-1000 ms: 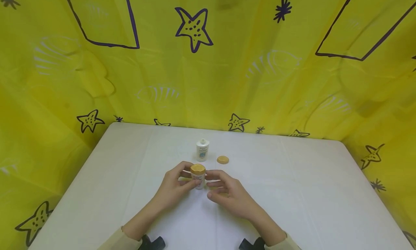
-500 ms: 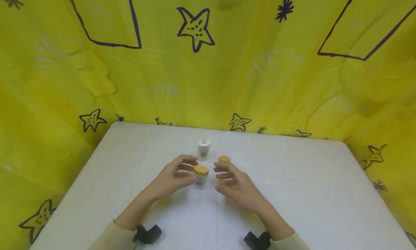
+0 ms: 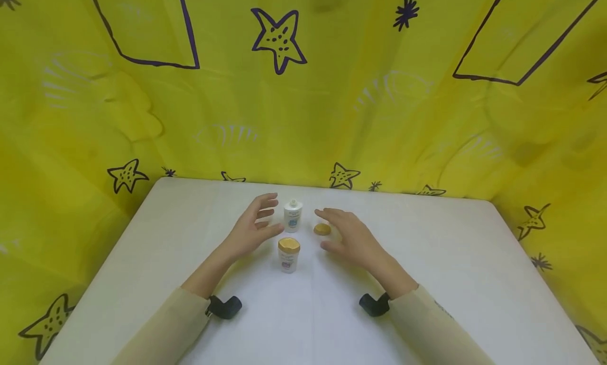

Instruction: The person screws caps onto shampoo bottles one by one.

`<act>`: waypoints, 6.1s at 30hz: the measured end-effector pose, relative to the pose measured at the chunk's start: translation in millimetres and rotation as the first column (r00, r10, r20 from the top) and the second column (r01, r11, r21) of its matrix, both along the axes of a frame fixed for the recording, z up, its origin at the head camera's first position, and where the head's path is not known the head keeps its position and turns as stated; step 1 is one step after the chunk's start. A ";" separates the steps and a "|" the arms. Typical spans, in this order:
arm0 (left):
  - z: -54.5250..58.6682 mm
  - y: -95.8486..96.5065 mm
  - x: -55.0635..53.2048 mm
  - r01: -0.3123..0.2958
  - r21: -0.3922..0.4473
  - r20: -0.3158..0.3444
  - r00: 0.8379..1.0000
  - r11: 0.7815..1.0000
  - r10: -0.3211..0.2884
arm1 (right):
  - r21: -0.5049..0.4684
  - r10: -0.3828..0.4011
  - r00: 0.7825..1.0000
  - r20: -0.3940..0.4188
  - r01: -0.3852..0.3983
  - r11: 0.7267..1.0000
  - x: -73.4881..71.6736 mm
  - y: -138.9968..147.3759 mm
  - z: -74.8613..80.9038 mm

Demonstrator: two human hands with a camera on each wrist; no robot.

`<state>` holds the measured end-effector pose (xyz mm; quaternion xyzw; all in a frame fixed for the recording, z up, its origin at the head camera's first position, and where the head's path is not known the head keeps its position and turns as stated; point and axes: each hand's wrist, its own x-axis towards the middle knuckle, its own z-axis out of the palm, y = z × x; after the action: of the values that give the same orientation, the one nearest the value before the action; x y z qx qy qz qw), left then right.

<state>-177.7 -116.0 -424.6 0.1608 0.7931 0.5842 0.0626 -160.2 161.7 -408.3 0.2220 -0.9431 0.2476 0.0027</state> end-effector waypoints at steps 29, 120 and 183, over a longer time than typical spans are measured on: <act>-17.1 27.5 -25.4 -0.016 -0.103 0.026 0.999 0.995 0.019 | 0.013 -0.113 0.988 0.103 0.112 0.994 -33.0 -16.2 -28.0; -9.7 2.8 13.9 0.068 -0.151 -0.345 0.931 0.986 -0.117 | -0.509 0.047 0.991 -0.123 -0.104 0.854 1.7 -35.9 14.4; -7.0 3.6 14.4 0.051 -0.158 -0.354 0.929 0.986 -0.105 | -0.488 0.092 0.986 -0.139 -0.149 0.860 0.7 -35.3 10.5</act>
<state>-163.3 -112.4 -431.6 0.2918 0.8247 0.4819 -0.0493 -159.5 126.4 -397.8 0.2858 -0.8302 0.4688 0.0965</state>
